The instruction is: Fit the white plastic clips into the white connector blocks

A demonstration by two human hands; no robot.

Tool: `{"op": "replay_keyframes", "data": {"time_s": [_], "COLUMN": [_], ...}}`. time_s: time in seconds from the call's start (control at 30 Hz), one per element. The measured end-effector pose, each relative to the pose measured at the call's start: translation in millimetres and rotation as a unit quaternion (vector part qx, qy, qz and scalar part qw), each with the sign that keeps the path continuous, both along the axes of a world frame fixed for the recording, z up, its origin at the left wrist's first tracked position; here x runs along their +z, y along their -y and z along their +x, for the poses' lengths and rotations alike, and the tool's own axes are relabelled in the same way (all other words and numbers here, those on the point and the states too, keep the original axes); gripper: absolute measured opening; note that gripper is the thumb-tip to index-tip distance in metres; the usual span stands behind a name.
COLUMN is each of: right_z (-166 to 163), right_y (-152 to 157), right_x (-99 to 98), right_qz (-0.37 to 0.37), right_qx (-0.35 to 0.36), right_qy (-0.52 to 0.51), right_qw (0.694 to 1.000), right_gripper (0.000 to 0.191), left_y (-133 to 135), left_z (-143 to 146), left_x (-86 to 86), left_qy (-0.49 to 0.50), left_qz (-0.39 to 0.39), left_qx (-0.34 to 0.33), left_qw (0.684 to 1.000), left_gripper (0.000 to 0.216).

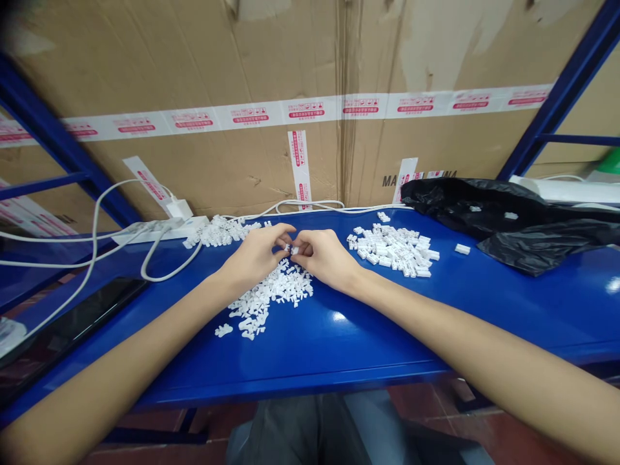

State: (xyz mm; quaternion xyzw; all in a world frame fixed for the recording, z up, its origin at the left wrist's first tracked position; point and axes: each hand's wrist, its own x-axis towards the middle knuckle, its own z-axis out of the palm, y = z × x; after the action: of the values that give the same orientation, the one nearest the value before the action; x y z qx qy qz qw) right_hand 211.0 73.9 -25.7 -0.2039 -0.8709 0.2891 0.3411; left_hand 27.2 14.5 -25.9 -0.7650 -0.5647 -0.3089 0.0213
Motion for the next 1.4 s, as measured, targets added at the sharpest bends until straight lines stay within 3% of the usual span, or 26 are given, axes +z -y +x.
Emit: {"op": "replay_keyframes", "data": {"time_s": [0.33,0.87,1.1,1.4], "right_z": [-0.3,-1.5,-2.0,-2.2], "right_y": [0.8,-0.8,0.7,2.7], "right_x": [-1.1,-0.3,1.4,4.7], "right_qz": [-0.014,0.024,0.033,0.053], "right_qx": [-0.005,0.009,0.000,0.012], "right_qy": [0.002,0.013,0.015,0.016], "right_qw": [1.000,1.000,0.999,0.998], "right_gripper": [0.006,0.009,0.009,0.017], "left_y": [5.3,9.4,12.4,19.4], "left_z": [10.4,12.9,16.6,24.3], "left_x": [5.8,8.1,12.1,20.1], "left_qy": [-0.006,-0.040,-0.074,-0.141], "left_qz": [-0.015,-0.014,-0.017,-0.049], "left_qx": [0.009,0.012,0.017,0.058], "left_qw": [1.000,0.999,0.997,0.987], "left_gripper": [0.051,0.063,0.051,0.050]}}
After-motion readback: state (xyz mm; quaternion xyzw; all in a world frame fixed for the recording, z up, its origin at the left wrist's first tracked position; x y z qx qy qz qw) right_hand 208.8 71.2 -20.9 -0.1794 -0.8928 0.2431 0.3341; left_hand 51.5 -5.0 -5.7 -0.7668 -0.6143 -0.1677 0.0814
